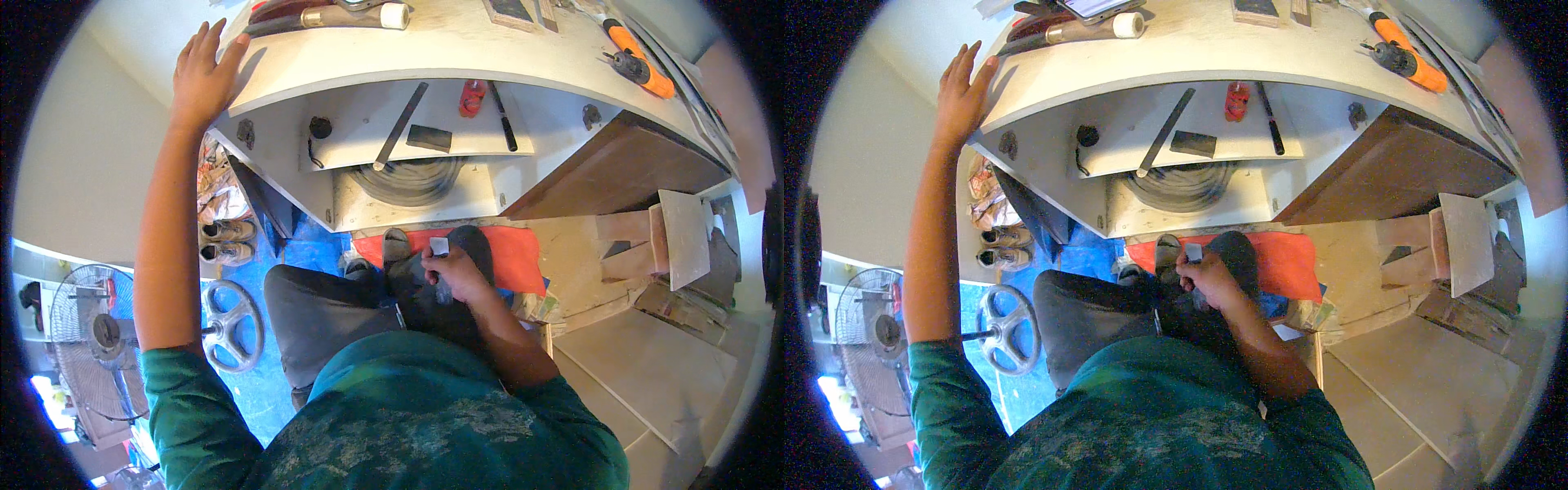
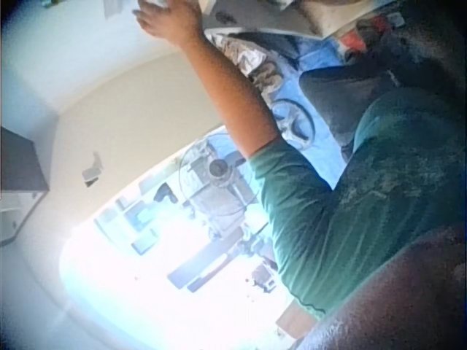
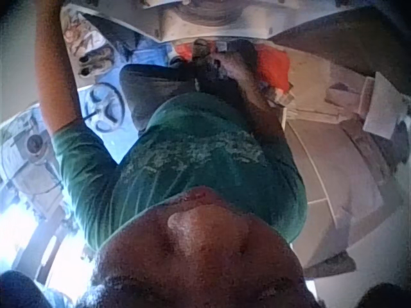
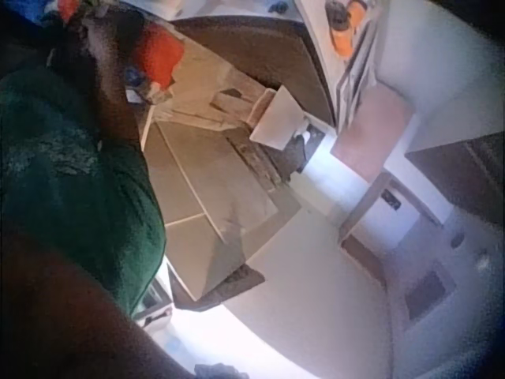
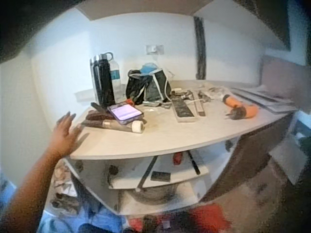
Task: The person sits at a cluttered white desk and repeatedly picks up, inspects, and places back various small items such as a red tool, a black rectangular object, and a MaxSell-branded item. The person shifts items between the desk surface and the open drawer below, occasionally moving cables and other objects aside to reach deeper items.
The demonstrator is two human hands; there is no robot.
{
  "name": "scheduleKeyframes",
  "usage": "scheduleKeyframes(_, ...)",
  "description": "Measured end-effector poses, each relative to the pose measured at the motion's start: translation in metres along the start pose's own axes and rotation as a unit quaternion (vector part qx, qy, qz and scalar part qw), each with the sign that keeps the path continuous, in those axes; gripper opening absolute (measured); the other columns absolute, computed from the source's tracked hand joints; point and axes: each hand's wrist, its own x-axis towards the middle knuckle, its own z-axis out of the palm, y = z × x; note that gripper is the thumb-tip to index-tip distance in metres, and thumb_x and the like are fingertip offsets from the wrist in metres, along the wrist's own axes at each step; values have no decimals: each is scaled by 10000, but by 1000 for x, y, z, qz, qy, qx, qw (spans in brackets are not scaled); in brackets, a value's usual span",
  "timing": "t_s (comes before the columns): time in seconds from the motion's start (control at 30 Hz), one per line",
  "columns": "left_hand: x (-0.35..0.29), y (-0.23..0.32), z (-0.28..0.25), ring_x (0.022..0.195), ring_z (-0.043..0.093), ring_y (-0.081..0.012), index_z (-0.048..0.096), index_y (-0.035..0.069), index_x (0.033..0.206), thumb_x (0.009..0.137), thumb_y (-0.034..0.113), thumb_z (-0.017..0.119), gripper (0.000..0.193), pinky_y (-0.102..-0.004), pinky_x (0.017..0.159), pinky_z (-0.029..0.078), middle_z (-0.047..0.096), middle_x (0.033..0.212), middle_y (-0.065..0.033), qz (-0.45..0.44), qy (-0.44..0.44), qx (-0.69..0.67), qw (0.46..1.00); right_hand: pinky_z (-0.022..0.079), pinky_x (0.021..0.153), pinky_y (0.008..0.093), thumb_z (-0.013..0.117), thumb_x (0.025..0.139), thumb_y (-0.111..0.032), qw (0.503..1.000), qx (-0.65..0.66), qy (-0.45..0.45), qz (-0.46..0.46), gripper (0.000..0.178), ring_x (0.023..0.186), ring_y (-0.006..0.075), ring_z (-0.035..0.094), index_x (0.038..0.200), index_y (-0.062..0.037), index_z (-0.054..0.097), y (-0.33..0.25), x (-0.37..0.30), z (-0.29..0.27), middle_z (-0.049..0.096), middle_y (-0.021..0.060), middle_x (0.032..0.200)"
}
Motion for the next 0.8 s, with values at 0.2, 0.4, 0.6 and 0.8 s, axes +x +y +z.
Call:
scheduleKeyframes(0.2,0,0,1,1360,330,-366,484,130,1370,890,571,489,652,-466,1114,249,385,1465,-175,0,-3,2,1000,453,489,288,645,857,-122,998,-40,-8,47,107,534,139,552,863,-32,588,9,-1,2,570,43,652)
scheduleKeyframes(0.4,0,9,-7,1357,326,-383,480,113,1371,902,551,488,642,-471,1115,241,383,1462,-189,-13,-20,-7,1000,453,515,275,629,888,-146,998,-59,14,27,108,592,119,545,877,-44,598,17,-7,7,572,30,710)
scheduleKeyframes(0.6,-1,16,-12,1367,304,-387,471,85,1374,922,514,475,623,-468,1124,220,361,1469,-207,-25,-44,26,998,445,544,249,599,919,-259,989,-119,-26,89,195,636,86,532,944,-67,625,18,-4,13,576,-8,741)
scheduleKeyframes(0.8,-1,20,-12,1372,302,-377,474,102,1375,930,503,474,599,-473,1126,213,366,1474,-185,-30,-37,15,999,481,725,299,589,905,-199,992,66,-81,65,195,782,128,589,1029,-56,635,42,1,6,622,9,839)
